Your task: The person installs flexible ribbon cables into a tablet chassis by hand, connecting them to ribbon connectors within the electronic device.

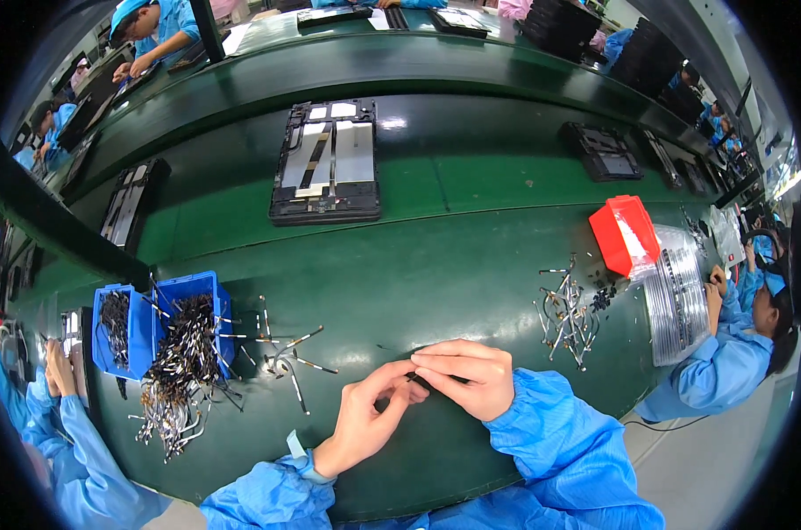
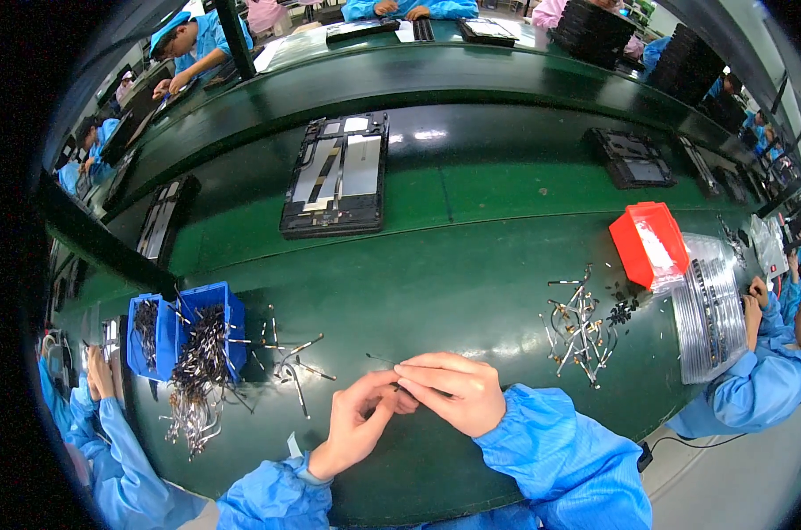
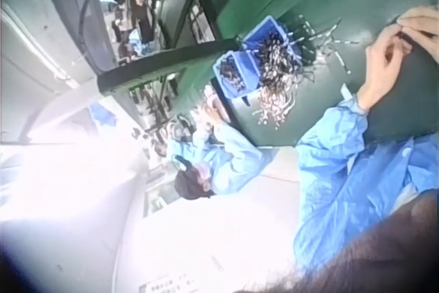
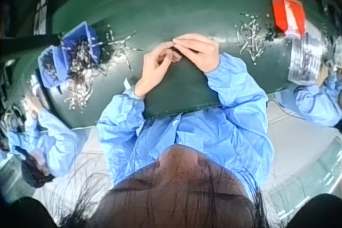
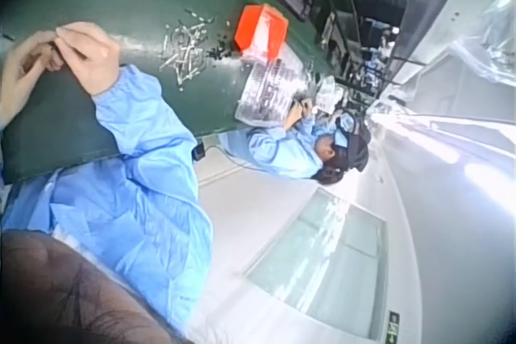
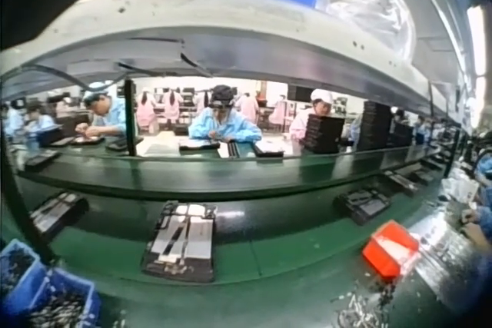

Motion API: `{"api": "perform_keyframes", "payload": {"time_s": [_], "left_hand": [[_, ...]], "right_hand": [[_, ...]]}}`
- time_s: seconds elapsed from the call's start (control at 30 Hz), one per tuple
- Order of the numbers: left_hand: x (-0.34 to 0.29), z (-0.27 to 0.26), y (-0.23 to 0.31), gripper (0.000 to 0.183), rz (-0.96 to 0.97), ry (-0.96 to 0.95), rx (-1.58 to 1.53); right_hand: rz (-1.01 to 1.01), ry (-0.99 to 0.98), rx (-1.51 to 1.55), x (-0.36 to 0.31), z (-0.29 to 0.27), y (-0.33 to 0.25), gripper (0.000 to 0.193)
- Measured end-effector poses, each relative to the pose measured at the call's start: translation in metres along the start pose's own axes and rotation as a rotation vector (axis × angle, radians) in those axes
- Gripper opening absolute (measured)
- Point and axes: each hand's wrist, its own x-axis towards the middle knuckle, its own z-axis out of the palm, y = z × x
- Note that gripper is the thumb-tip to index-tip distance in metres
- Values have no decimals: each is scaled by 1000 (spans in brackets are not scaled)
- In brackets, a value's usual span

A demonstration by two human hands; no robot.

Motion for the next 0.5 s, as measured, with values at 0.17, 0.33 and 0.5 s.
{"api": "perform_keyframes", "payload": {"time_s": [0.17, 0.33, 0.5], "left_hand": [[-1, 0, 1, 32, 35, 22, -1], [-2, -1, -5, 32, 68, 36, -15], [4, 8, -1, 29, 76, -13, -17]], "right_hand": [[11, 34, 26, 0, 4, -2, 19], [163, 3, 202, 3, 4, 1, 14], [151, 103, 19, 3, -19, -13, 11]]}}
